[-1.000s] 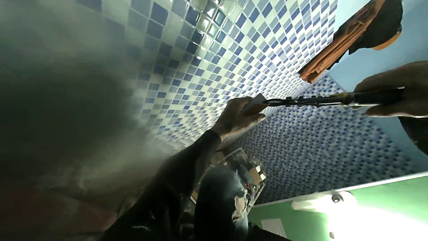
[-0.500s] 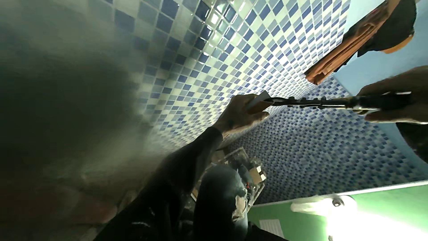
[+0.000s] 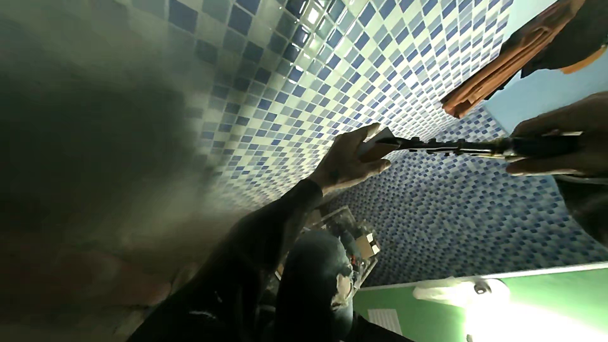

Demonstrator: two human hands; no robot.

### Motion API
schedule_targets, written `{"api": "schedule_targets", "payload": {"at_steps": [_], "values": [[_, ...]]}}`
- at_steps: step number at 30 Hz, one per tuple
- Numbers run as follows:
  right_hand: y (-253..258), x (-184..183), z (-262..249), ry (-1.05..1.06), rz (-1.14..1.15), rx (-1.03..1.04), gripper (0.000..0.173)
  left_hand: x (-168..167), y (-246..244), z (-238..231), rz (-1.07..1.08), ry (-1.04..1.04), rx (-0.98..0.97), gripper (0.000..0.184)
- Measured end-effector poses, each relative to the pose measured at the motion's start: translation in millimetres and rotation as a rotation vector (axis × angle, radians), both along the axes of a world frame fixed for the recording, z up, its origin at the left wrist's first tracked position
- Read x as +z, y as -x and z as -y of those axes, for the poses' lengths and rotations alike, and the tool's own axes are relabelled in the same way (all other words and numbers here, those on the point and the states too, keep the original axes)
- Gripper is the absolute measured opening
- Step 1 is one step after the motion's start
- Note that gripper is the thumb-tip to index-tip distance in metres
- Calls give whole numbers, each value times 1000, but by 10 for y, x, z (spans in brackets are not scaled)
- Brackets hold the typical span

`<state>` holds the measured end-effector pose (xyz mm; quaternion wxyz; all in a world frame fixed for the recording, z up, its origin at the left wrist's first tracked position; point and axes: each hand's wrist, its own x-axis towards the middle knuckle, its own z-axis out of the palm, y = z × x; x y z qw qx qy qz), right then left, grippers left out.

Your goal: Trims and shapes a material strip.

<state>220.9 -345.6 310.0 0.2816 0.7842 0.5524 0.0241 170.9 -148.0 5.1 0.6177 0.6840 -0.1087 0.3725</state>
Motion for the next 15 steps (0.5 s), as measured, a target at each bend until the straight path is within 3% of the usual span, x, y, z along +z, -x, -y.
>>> {"api": "schedule_targets", "payload": {"at_steps": [2,6,15], "values": [[52,-35,-34,-7,12,-70,19,10,16,-5,-45,13,-13,81],[-139,-101,55,-61,-7,104,21,-7,17,-26,-7,62,-31,94],[-181,-191,100,-70,5,101,29,8,59,-13,-25,116,-73,106]]}}
